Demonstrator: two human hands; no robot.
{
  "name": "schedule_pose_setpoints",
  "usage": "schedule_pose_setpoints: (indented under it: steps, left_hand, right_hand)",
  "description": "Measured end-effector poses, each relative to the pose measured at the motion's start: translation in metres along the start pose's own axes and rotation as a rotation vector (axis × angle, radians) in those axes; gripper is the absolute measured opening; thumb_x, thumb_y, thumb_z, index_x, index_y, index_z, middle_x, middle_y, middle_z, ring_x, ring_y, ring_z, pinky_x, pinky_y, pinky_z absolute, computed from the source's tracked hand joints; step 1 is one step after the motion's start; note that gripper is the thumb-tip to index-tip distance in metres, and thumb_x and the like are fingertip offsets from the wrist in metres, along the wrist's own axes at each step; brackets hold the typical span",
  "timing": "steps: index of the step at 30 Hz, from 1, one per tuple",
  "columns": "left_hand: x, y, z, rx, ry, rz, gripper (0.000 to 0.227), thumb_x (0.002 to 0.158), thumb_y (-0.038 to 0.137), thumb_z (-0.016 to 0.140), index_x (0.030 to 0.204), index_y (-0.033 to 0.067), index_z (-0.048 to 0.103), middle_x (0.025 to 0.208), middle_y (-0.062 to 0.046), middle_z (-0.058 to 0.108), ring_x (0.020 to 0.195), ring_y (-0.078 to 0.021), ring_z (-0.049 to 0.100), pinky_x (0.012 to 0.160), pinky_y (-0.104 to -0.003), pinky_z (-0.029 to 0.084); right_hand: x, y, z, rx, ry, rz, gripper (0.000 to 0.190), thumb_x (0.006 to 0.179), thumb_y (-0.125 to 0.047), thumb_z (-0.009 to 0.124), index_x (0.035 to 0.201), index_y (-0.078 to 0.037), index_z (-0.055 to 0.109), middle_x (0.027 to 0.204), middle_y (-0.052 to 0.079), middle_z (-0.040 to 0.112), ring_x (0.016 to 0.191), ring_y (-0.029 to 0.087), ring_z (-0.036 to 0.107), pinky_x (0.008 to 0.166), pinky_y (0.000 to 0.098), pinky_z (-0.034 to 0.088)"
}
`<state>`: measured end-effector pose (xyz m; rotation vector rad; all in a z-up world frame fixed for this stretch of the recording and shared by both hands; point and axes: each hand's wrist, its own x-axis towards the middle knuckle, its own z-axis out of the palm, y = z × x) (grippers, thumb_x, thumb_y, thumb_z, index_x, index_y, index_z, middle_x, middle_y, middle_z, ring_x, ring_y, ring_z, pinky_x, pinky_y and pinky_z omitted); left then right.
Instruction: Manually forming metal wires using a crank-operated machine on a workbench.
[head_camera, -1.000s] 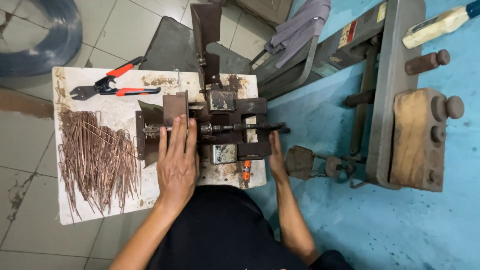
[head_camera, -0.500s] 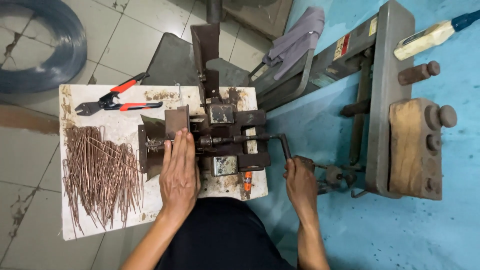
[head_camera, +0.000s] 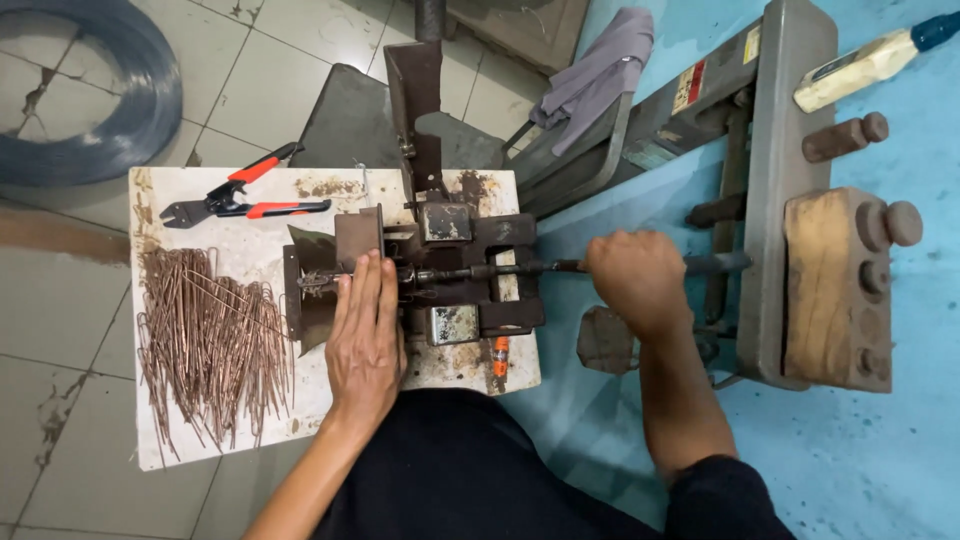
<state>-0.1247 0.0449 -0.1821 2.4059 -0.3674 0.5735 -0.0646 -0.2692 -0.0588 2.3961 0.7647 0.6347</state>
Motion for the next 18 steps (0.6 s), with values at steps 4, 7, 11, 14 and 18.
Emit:
schedule_pose_setpoints:
  steps: [4,7,11,14,18]
  left_hand:
    - [0.002,0.002,0.000,0.007,-0.003,-0.029,0.073,0.094,-0.006,0.049,0.163,0.0051,0.029,0.160,-0.024,0.043,0.150,-0.0363,0.038,0.126,-0.046,0.024]
    - [0.010,0.009,-0.009,0.058,0.010,-0.025,0.069,0.096,0.005,0.053,0.162,0.0054,0.033,0.157,-0.024,0.046,0.149,-0.0366,0.040,0.126,-0.047,0.026]
    - [0.039,0.026,-0.023,0.177,0.096,-0.002,0.067,0.096,0.030,0.062,0.156,0.0051,0.046,0.154,-0.027,0.047,0.148,-0.0450,0.039,0.124,-0.054,0.029]
    - [0.066,0.027,-0.015,0.075,0.098,0.054,0.065,0.094,0.027,0.065,0.155,0.0093,0.048,0.156,-0.028,0.042,0.149,-0.0455,0.033,0.124,-0.057,0.026]
    - [0.111,0.041,-0.015,0.081,0.154,0.149,0.059,0.099,0.030,0.061,0.152,0.0073,0.051,0.157,-0.028,0.041,0.148,-0.0466,0.036,0.122,-0.056,0.030]
  right_hand:
    - [0.025,0.007,-0.009,0.097,-0.467,0.044,0.037,0.084,-0.013,0.070,0.053,-0.019,0.052,0.045,-0.003,0.049,0.045,0.022,0.059,0.048,0.0354,0.046]
    - [0.034,0.010,-0.018,0.160,-0.524,0.057,0.029,0.077,-0.023,0.077,0.055,-0.018,0.059,0.048,0.001,0.057,0.049,0.026,0.065,0.050,0.0384,0.050]
    - [0.035,0.008,-0.018,0.140,-0.494,0.069,0.024,0.074,-0.018,0.075,0.054,-0.019,0.061,0.049,0.002,0.060,0.051,0.027,0.068,0.050,0.0382,0.051]
    - [0.040,0.009,-0.018,0.161,-0.657,0.071,0.009,0.073,-0.021,0.078,0.067,-0.018,0.071,0.060,0.005,0.070,0.062,0.029,0.074,0.056,0.0397,0.056]
    - [0.037,0.014,-0.001,0.245,-0.766,0.093,0.016,0.076,-0.032,0.079,0.070,-0.018,0.074,0.065,0.007,0.073,0.067,0.032,0.075,0.060,0.0414,0.059]
